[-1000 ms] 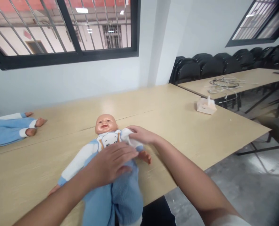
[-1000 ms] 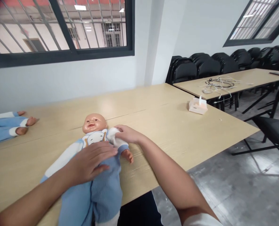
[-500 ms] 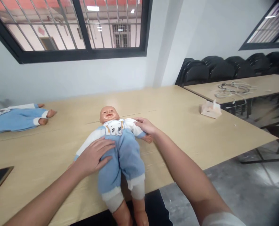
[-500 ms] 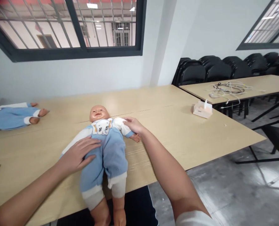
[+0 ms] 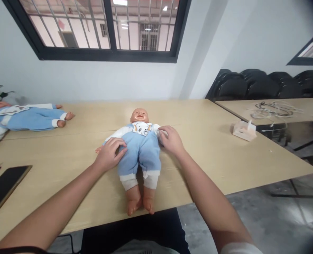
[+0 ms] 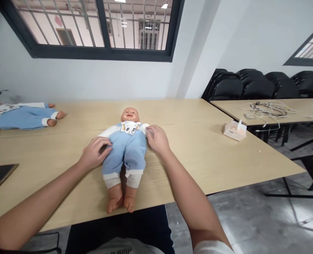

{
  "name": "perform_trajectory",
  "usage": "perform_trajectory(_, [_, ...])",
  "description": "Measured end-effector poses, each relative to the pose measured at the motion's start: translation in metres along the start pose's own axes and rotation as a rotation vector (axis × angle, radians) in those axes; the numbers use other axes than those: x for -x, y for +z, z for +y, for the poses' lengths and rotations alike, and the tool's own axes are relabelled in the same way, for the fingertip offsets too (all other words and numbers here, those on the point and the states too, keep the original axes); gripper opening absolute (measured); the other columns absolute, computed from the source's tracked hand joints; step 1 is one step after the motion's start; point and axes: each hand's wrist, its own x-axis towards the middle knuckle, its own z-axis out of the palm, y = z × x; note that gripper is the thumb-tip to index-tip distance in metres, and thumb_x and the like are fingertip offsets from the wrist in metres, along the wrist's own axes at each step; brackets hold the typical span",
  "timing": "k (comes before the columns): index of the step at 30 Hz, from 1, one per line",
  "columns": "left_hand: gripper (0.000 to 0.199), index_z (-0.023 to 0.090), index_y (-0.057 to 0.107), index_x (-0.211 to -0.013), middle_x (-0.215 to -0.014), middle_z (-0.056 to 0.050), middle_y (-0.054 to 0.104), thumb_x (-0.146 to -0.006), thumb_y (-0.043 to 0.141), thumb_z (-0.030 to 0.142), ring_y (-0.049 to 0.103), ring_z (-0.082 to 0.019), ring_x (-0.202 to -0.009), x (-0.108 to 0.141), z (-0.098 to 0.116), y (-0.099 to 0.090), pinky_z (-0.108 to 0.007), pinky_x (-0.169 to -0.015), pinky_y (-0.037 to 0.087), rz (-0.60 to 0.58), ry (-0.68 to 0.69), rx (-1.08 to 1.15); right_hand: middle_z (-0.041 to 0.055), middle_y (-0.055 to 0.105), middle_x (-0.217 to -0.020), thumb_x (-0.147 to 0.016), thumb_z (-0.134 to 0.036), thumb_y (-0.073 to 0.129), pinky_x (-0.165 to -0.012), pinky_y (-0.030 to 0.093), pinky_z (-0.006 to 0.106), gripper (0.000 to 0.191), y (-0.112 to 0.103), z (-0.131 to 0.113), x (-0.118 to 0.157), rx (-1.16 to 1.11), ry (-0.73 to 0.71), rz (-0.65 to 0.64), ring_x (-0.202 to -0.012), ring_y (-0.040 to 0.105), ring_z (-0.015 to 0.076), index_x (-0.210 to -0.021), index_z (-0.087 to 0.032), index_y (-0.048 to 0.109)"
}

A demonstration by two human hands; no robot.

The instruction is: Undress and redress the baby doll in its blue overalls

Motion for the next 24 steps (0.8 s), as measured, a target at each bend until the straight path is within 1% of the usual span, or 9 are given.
perform_trajectory(2, [0.019, 0.021, 0.06, -0.092, -0.098, -0.006, 0.069, -0.103, 0.052, 0.034, 0.064, -0.02, -0.096, 0.008, 0.001, -0.01, -0.036, -0.088, 0.05, -0.025, 0.025, 0.048, 0.0115, 0.072, -0.118, -0.099, -0.024, 0.054, -0.103, 0.047, 0.044, 0.024, 0.002, -0.016, 0.004, -0.018, -0.152, -0.068, -0.114, 0.063, 0.026, -0.115, -0.019, 0.071])
perform_trajectory(4, [0.024, 0.021, 0.057, -0.083, -0.086, -0.003, 0.066, -0.102, 0.052, 0.034, 0.061, -0.017, -0.08, 0.017, 0.003, -0.02, -0.031, -0.075, 0.046, -0.112, 0.095, 0.096, 0.0106, 0.07, -0.119, -0.1, -0.024, 0.054, -0.103, 0.047, 0.045, 0.022, 0.001, -0.036, 0.013, -0.042, -0.257, -0.125, -0.115, 0.062, 0.0254, -0.116, -0.021, 0.069])
perform_trajectory(8, [0.031, 0.021, 0.054, -0.075, -0.072, 0.001, 0.06, -0.1, 0.057, 0.04, 0.055, -0.014, -0.066, 0.043, 0.019, -0.034, -0.029, -0.064, 0.038, -0.327, 0.196, 0.117, 0.0091, 0.07, -0.106, -0.102, -0.022, 0.052, -0.092, 0.049, 0.042, 0.017, -0.011, -0.091, 0.053, -0.068, -0.325, -0.163, -0.104, 0.062, 0.0245, -0.107, -0.022, 0.069])
perform_trajectory(10, [0.029, 0.022, 0.057, -0.08, -0.073, 0.002, 0.062, -0.099, 0.059, 0.044, 0.059, -0.014, -0.068, 0.056, 0.03, -0.037, -0.029, -0.062, 0.036, -0.408, 0.147, 0.056, 0.0072, 0.07, -0.098, -0.101, -0.022, 0.054, -0.084, 0.05, 0.039, 0.013, -0.02, -0.126, 0.082, -0.084, -0.331, -0.243, -0.093, 0.062, 0.0229, -0.101, -0.022, 0.067])
perform_trajectory(12, [0.026, 0.023, 0.059, -0.087, -0.078, 0.003, 0.065, -0.098, 0.059, 0.047, 0.062, -0.015, -0.068, 0.068, 0.04, -0.036, -0.029, -0.06, 0.035, -0.436, 0.038, -0.038, 0.0045, 0.07, -0.099, -0.099, -0.025, 0.06, -0.081, 0.05, 0.036, 0.007, -0.026, -0.158, 0.113, -0.095, -0.366, -0.415, -0.091, 0.062, 0.0212, -0.102, -0.023, 0.066])
perform_trajectory(14, [0.022, 0.024, 0.06, -0.093, -0.085, 0.002, 0.068, -0.098, 0.058, 0.046, 0.063, -0.015, -0.067, 0.075, 0.045, -0.033, -0.029, -0.059, 0.035, -0.412, -0.044, -0.137, 0.0058, 0.069, -0.112, -0.092, -0.038, 0.074, -0.085, 0.051, 0.038, 0.026, -0.026, -0.181, 0.14, -0.012, -0.379, -0.538, -0.1, 0.061, 0.0235, -0.111, -0.023, 0.065])
perform_trajectory(16, [0.018, 0.024, 0.06, -0.098, -0.092, 0.001, 0.069, -0.097, 0.057, 0.042, 0.063, -0.016, -0.068, 0.078, 0.046, -0.028, -0.029, -0.058, 0.035, -0.366, -0.054, -0.212, 0.0074, 0.067, -0.116, -0.087, -0.038, 0.08, -0.088, 0.052, 0.041, 0.033, -0.022, -0.192, 0.159, 0.12, -0.382, -0.553, -0.103, 0.06, 0.0255, -0.11, -0.022, 0.064])
perform_trajectory(19, [0.01, 0.024, 0.06, -0.1, -0.091, 0.001, 0.069, -0.098, 0.055, 0.033, 0.064, -0.016, -0.07, 0.079, 0.043, -0.021, -0.029, -0.059, 0.036, -0.288, -0.003, -0.265, 0.0069, 0.068, -0.107, -0.091, -0.021, 0.075, -0.086, 0.052, 0.041, 0.014, -0.008, -0.192, 0.173, 0.266, -0.389, -0.456, -0.095, 0.061, 0.024, -0.101, -0.019, 0.065])
perform_trajectory(24, [0.009, 0.023, 0.059, -0.095, -0.086, 0.0, 0.068, -0.1, 0.051, 0.024, 0.063, -0.015, -0.071, 0.083, 0.053, -0.019, -0.029, -0.061, 0.038, -0.288, 0.311, -0.186, 0.0075, 0.071, -0.104, -0.098, -0.018, 0.064, -0.081, 0.054, 0.038, 0.005, 0.01, -0.184, 0.175, 0.207, -0.361, -0.303, -0.092, 0.065, 0.0229, -0.103, -0.019, 0.065])
